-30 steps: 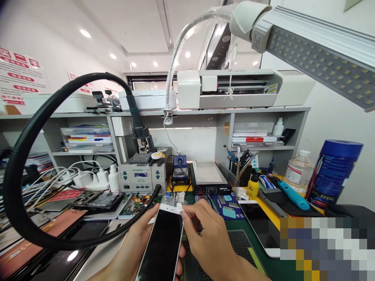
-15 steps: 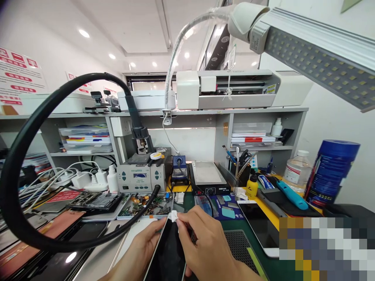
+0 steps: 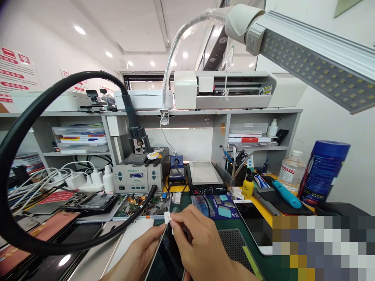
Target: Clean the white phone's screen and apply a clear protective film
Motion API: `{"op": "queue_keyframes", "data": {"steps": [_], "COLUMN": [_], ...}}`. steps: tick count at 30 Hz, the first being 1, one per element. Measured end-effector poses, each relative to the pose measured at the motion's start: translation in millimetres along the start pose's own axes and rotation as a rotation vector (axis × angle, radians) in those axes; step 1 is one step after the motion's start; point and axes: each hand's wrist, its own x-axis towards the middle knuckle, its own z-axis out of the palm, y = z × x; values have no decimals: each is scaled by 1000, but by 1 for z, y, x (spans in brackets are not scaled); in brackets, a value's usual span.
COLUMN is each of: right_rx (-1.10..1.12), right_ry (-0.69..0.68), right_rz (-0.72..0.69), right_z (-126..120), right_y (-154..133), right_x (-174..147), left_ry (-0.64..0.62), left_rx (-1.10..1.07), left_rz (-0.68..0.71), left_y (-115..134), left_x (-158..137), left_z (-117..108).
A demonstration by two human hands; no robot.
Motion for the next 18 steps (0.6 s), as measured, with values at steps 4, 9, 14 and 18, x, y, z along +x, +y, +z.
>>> {"op": "queue_keyframes", "data": {"steps": [4,9,14,18], "right_rx": [25,9,-2,-15], "right_ry": [-18,-22,-27,-30], "right_rz": [12,-8,-86,-153], "right_z": [-2,-1,3,8], "right_y": [-2,-1,-4,-4], "right_x": [1,0,-4,-8], "left_ry": [47,49,110,197], "left_rx": [29,40,0,-53], "left_rz": [-21,40,36,52], "left_y": [2,-1,0,-13], "left_x": [-4,-3,1,1], "left_z": [2,4,-11,-52]}}
